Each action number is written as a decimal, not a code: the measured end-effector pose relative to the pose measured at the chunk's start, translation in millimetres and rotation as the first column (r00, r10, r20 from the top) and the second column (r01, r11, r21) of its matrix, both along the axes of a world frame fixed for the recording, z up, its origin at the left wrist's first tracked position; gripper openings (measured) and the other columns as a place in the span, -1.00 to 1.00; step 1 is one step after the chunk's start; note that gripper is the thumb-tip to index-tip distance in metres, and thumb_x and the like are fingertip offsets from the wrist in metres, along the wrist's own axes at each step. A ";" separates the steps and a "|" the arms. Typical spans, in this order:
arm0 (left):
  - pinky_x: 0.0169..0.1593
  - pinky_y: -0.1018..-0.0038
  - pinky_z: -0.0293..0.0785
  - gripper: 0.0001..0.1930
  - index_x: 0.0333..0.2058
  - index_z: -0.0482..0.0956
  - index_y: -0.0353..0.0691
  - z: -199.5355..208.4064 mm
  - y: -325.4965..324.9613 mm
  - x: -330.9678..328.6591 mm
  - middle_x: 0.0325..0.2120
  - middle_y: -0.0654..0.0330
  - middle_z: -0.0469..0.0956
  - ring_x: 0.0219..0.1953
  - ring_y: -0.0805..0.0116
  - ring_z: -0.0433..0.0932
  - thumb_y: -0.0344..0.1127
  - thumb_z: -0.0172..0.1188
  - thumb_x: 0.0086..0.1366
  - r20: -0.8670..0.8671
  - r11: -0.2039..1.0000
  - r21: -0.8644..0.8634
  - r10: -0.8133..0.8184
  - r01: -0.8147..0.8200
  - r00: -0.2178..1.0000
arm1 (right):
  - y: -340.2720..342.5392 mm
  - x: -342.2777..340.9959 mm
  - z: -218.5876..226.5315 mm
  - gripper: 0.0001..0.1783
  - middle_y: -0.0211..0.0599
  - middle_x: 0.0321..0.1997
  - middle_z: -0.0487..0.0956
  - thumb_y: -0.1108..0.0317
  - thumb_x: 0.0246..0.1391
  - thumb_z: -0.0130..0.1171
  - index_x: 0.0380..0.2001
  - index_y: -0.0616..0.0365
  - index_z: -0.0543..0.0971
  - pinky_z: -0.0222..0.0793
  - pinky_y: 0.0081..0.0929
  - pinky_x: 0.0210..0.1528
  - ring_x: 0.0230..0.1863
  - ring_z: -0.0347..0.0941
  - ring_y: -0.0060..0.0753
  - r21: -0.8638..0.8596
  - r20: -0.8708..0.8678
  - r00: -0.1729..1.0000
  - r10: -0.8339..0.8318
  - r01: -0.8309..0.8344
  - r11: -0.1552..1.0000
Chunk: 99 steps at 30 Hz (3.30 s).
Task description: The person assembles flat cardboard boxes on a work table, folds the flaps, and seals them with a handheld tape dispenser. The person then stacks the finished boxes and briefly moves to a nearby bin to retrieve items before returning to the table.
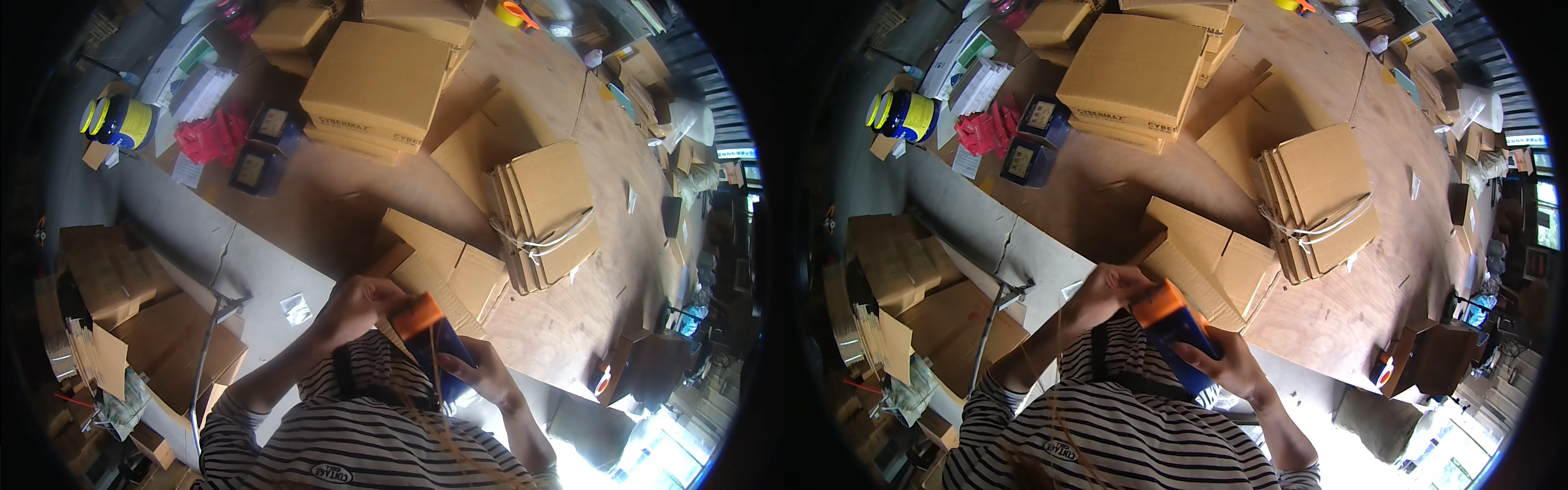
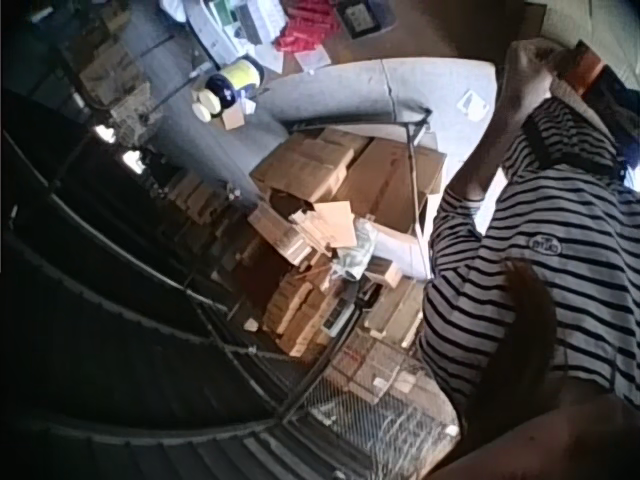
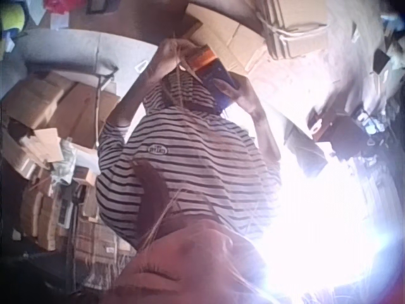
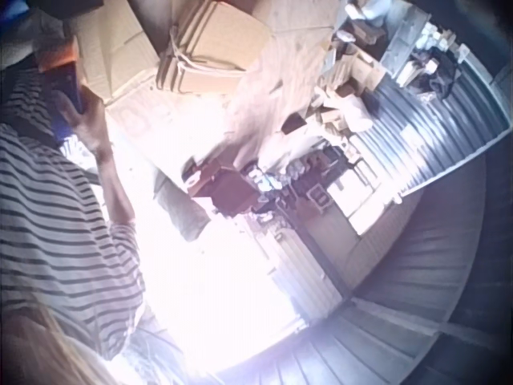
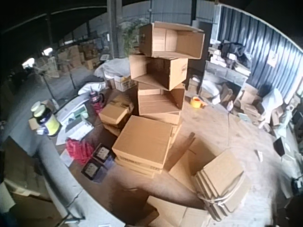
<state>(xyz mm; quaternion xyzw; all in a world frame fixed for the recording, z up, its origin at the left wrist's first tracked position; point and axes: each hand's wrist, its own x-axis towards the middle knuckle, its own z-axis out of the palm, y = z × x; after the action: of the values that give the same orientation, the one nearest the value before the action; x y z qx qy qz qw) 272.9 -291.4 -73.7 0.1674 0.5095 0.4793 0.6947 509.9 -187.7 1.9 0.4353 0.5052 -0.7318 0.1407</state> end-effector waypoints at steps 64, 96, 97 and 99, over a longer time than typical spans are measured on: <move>0.39 -0.53 -0.31 0.55 0.50 -0.21 0.41 -2.8 29.2 61.3 0.49 -0.16 -0.22 0.50 -0.17 -0.11 0.42 0.53 -0.52 -0.923 0.243 -0.344 0.090 0.907 -0.374 | -97.2 84.3 -160.9 -0.17 0.16 -0.36 0.69 -0.45 -0.03 0.20 -0.32 0.26 0.74 0.54 -0.03 -0.07 -0.22 0.67 0.15 0.698 0.540 0.691 -0.481 -0.047 0.714; 0.15 0.11 0.38 -0.36 0.18 0.37 -0.30 -251.6 26.7 25.9 -0.01 -0.14 0.45 0.10 -0.09 0.41 -0.17 0.40 0.21 -0.997 0.997 0.000 0.006 -0.071 0.077 | -47.7 102.4 -191.2 -0.35 -0.26 -0.44 0.65 -0.23 0.24 0.19 -0.25 0.30 0.63 0.54 -0.48 -0.41 -0.49 0.62 -0.40 0.050 -0.060 0.447 -0.893 0.894 0.445; 0.16 0.11 0.37 -0.36 0.16 0.38 -0.30 -251.0 27.7 26.6 -0.02 -0.13 0.46 0.11 -0.09 0.40 -0.15 0.41 0.21 -0.995 0.994 0.060 0.066 -0.087 0.069 | -49.4 102.6 -194.2 -0.35 -0.25 -0.43 0.66 -0.22 0.24 0.19 -0.25 0.30 0.63 0.54 -0.47 -0.41 -0.49 0.62 -0.40 0.058 -0.059 0.441 -0.896 0.897 0.438; 0.12 0.14 0.40 -0.33 0.16 0.39 -0.31 -237.4 34.3 18.2 -0.03 -0.14 0.47 0.06 -0.08 0.44 -0.10 0.43 0.19 -0.997 0.998 -0.052 -0.051 -0.031 0.053 | -51.7 105.3 -205.3 -0.35 -0.24 -0.41 0.66 -0.22 0.24 0.18 -0.24 0.30 0.63 0.55 -0.46 -0.40 -0.48 0.62 -0.39 0.034 -0.038 0.446 -0.894 0.895 0.445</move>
<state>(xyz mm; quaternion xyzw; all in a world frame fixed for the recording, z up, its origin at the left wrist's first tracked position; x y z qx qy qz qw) 291.1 -257.1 -311.1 0.4339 0.8606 0.2125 0.1611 615.2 -239.4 -203.4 0.6339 0.2193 -0.6868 -0.2800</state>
